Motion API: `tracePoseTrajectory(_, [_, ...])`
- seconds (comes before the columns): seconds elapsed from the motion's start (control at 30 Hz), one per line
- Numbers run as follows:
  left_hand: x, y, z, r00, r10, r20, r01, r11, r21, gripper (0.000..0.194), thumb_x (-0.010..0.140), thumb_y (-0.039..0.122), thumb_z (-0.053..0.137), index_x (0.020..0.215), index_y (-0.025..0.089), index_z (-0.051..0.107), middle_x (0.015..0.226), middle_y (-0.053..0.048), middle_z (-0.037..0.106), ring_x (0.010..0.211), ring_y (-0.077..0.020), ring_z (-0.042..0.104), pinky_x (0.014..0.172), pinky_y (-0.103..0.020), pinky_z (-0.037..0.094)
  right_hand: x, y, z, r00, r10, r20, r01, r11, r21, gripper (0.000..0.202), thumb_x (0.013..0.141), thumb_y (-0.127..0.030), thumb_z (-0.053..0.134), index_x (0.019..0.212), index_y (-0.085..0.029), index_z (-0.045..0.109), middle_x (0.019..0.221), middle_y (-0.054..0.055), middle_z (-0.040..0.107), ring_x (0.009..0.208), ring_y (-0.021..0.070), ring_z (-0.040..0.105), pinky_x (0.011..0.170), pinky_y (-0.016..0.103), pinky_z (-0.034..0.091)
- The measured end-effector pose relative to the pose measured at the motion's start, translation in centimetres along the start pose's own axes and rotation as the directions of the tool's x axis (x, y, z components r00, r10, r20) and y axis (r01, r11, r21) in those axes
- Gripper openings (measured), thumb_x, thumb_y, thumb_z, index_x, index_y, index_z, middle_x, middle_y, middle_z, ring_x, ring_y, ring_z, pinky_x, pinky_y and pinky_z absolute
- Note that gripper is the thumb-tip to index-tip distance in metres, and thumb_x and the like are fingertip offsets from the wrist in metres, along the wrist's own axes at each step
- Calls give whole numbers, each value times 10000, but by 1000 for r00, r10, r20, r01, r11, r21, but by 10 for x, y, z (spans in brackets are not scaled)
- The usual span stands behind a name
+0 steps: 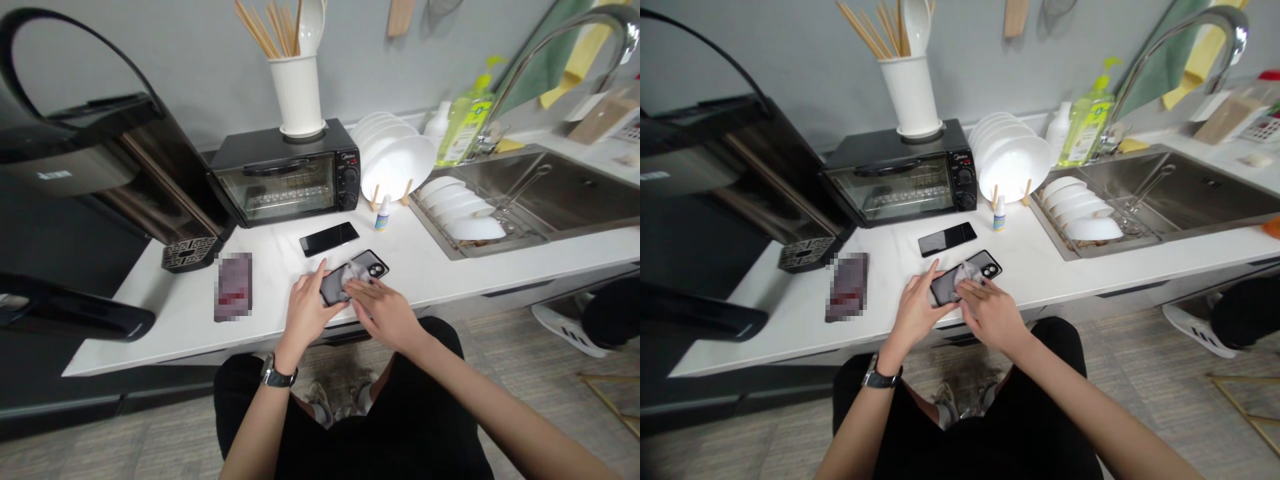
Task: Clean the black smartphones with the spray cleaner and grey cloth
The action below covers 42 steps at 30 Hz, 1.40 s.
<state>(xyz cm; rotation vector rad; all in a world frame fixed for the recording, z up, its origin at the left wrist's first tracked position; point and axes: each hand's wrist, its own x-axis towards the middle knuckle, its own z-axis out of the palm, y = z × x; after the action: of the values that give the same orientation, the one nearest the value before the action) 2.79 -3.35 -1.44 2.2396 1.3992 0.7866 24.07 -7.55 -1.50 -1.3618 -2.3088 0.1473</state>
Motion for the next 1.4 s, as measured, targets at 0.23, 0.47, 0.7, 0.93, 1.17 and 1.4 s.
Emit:
tracePoseTrajectory(0.23, [7,3,-2,998,39,48,-37,998,-42,1010,810,320,889,1642,311,316,1459,-54,654,1258,-304,567,1128,-478,455,16,43,0,992,70,-104,-91,975,-205,477,1060,-238,454,1476,-43,579,1512,203,611,1419,330,581,1283,581,310])
tracePoseTrajectory(0.47, [2,-2,-1,999,-1,44,3,999,-36,890,855,77,683,1654,232,322,1355,-112,677,1221,-290,582,1084,-447,497,30,-35,24,997,-59,-41,61,997,50,477,1002,-209,467,1400,4,622,1475,239,632,1375,299,625,1245,470,424])
tracePoseTrajectory(0.7, [-1,1,-2,1000,14,21,-14,1000,-26,1023,825,295,873,1658,305,280,1436,-65,659,1249,-303,563,1115,-473,468,-4,33,-15,986,-148,74,144,988,57,474,1011,-168,466,1460,-215,611,1478,81,663,1393,236,617,1255,529,382])
tracePoseTrajectory(0.93, [4,2,0,999,46,18,-46,999,-27,962,808,307,888,1613,292,363,1430,-56,666,1240,-297,572,1113,-465,470,20,44,-5,998,0,-60,-12,981,-195,486,1007,-248,507,1435,-40,610,1486,234,624,1379,339,619,1273,575,327])
tracePoseTrajectory(1.17, [-1,-5,1,999,27,17,-27,1000,-16,941,820,32,680,1656,250,308,1390,-98,670,1212,-290,576,1080,-446,503,24,-39,25,996,-85,-28,87,994,65,485,1009,-257,495,1416,-28,625,1474,208,643,1373,286,629,1247,451,415])
tracePoseTrajectory(1.4, [0,2,1,1000,21,9,-21,1000,-9,1038,835,306,865,1670,318,248,1456,-55,654,1243,-306,556,1111,-484,477,-3,40,-14,1000,-12,-28,9,997,-81,392,1099,-332,464,1417,-198,649,1445,118,683,1337,273,661,1256,568,354])
